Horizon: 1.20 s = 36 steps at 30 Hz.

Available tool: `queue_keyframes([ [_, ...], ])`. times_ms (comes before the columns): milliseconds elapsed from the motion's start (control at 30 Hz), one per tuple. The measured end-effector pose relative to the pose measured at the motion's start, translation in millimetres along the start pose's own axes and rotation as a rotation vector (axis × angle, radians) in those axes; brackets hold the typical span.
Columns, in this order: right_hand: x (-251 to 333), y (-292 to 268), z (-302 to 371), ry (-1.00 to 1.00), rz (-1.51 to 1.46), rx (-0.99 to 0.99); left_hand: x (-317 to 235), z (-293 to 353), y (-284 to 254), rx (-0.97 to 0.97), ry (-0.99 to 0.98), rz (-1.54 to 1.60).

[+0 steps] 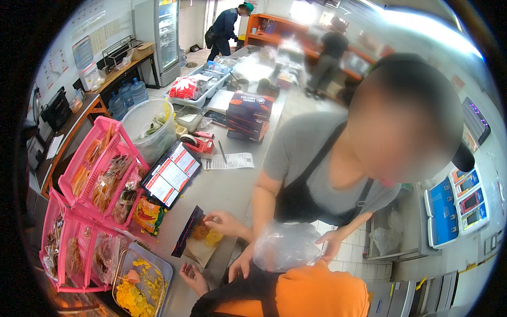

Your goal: The person assembles food boxes by scooping yellow rice into containers, adding fried chicken pieces, and including a small bag of green vegetables. They repeatedly open and close the boxes and hand them to a coworker.

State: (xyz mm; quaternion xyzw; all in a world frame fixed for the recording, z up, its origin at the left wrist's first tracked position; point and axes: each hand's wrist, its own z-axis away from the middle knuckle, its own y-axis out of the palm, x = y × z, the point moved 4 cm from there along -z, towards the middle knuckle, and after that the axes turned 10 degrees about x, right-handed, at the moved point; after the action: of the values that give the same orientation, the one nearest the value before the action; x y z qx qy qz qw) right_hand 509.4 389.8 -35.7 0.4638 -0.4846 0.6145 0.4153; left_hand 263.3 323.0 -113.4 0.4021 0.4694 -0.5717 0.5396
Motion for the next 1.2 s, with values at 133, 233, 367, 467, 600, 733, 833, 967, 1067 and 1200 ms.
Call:
queue_keyframes([
  [133, -0.8, -1.3, 13.2, -0.093, 0.09, -0.055, -12.6, 4.7, -6.4, -0.027, 0.068, 0.085],
  [233, -4.6, 2.5, 31.7, -0.058, 0.002, 0.072, -23.5, 0.5, -14.8, -0.05, 0.078, 0.151],
  [367, -3.1, -44.6, 51.6, 0.079, -0.13, -0.069, -36.1, -6.3, -18.4, -0.06, 0.156, 0.14],
  [467, 16.2, -102.4, 62.4, 0.092, 0.117, -0.333, -42.0, -9.8, -16.5, 0.007, 0.202, 0.141],
  [600, 38.1, -136.9, 55.4, -0.059, -0.145, -0.547, -45.6, -14.1, -18.1, 0.047, 0.227, 0.144],
  [733, 40.4, -139.7, 37.9, 0.01, -0.149, -0.512, -47.4, -15.0, -27.4, -0.062, 0.2, 0.082],
  [833, 46.2, -145.2, 9.5, -0.004, -0.141, -0.426, -49.3, -13.8, -36.9, -0.129, 0.189, 0.099],
  [967, 79.3, -155.6, -49.9, -0.097, -0.089, -0.334, -53.1, -5.7, -64.0, -0.276, 0.148, 0.136],
  [1067, 115.1, -166.8, -109.8, -0.269, -0.022, -0.271, -65.0, -7.0, -81.2, -0.38, 0.175, 0.156],
  [1200, 143.4, -176.0, -216.3, -0.342, 0.225, -0.244, -96.4, -13.3, -91.0, -0.542, 0.234, 0.162],
])
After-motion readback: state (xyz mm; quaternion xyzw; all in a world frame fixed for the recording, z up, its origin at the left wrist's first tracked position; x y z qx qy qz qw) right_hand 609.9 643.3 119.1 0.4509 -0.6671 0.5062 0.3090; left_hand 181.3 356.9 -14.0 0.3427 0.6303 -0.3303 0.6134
